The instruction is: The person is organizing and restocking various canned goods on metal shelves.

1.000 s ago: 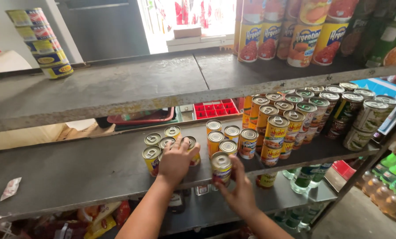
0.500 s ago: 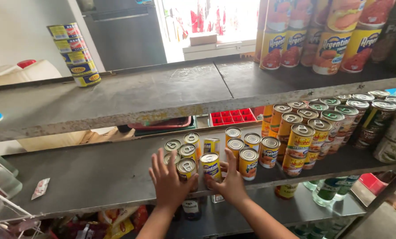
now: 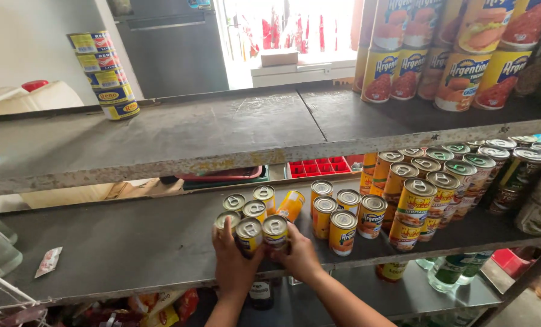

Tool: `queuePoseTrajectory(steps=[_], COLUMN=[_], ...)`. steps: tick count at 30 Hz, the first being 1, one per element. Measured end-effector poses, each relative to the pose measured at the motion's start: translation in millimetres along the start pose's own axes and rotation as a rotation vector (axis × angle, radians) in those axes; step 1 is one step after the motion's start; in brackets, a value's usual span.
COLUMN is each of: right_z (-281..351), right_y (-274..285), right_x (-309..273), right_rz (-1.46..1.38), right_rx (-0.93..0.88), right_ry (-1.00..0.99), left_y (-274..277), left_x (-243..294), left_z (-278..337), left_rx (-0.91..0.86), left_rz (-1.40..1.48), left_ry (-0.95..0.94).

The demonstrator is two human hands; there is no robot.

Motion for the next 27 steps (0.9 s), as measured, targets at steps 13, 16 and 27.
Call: queuePoseTrajectory(steps=[13,16,27], right_z=[-36.2,-50.3,-60.7], right_y=[22.4,19.6,23.2], right_x=[1.8,3.7,72.5], right_rz=[0.487,0.714,0.67], right_rx=[0.235,0.12,0.036], right_ry=[0.17,0.063,-0.186], left_y=[11.9,6.4,5.3], left_x=[10.8,10.4,5.2], left_z=[9.5,7.6,3.1], left_rx=[0.141,0.153,0.117], left_rz=[-0.131,-0.181,-0.219], left_ry=[-0.048,-0.019,0.067])
Point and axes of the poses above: each hand's wrist, its own z-axis away from the middle knuckle, its own y-axis out of the back of the hand, x = y × z, the point moved 9 cm from there along -z, towards the middle knuckle, and after that the axes turned 15 degrees about y, right-handed, at the moved point
